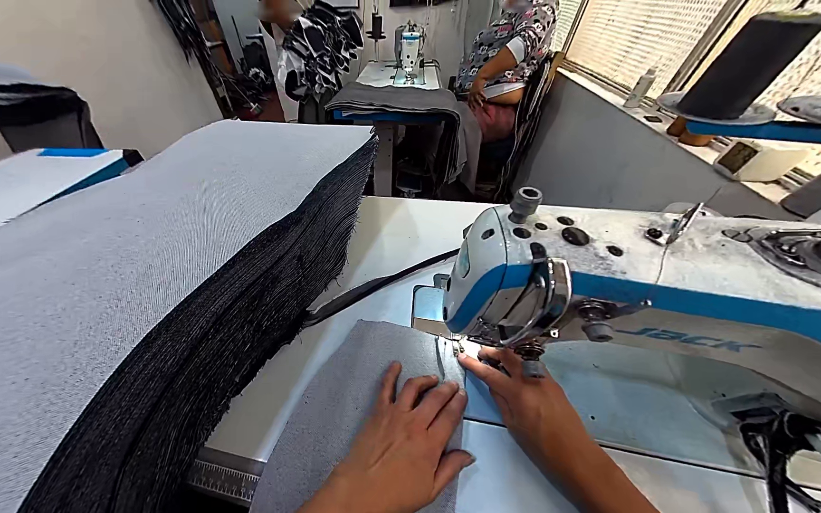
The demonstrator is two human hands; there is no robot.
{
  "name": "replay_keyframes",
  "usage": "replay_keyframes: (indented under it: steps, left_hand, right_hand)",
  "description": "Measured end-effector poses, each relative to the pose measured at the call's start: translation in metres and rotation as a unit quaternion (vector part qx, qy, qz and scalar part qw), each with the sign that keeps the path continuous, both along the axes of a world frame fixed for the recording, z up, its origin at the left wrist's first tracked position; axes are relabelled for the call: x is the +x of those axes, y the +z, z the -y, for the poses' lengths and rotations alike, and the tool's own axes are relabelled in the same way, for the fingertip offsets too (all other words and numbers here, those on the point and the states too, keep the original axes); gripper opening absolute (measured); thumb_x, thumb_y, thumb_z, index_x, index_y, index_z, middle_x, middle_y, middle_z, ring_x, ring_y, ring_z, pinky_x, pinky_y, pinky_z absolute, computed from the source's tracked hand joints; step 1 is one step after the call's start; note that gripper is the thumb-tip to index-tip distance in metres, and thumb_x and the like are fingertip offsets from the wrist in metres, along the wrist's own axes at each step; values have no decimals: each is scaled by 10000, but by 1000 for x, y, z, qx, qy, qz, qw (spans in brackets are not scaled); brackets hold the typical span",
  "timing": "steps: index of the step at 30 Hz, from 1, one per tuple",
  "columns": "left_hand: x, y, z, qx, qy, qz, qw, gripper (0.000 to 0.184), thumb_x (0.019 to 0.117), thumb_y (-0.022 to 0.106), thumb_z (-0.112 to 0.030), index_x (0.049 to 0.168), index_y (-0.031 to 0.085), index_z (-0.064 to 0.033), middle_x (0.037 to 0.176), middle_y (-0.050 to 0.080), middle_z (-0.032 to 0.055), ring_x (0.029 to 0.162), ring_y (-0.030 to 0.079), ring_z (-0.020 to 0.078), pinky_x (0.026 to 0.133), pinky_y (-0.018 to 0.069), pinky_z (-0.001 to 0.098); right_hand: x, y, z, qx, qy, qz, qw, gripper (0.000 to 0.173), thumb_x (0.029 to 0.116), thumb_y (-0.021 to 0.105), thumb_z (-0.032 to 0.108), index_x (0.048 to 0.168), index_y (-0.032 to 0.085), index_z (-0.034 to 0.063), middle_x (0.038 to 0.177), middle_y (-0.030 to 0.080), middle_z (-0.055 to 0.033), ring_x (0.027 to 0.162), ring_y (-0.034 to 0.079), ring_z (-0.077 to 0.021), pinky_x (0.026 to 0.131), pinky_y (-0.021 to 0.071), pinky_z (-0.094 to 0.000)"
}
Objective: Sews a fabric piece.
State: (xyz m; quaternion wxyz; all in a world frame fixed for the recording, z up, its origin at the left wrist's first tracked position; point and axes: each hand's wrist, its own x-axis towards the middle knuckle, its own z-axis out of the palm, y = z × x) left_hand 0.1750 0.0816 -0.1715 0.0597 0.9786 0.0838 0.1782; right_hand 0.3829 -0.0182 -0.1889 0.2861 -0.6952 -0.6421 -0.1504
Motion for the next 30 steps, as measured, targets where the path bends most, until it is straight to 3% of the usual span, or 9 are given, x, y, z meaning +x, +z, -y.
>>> replay_keyframes:
  steps: [23,30]
  left_hand:
    - [-1,2,1,4,5,-1,1000,561,1056,385,-525,1429,593,-162,1435,612,4,1332,565,277,1099,370,645]
    - [0,4,2,-14,3,-9,1000,553,1057,401,-512,1436,583,-152,1436,610,9,1340,558,276,1111,355,645]
  right_hand:
    - [-1,-1,0,-14,-5,0,1000,418,884,528,64,1144,802,243,1113,734,-135,1030,703,-348,818,577,-478]
    - [3,-2,3,-11,3,-23,1000,420,901,486,110,1158,798,222,1116,736,-114,1015,700,-324,810,566,-471]
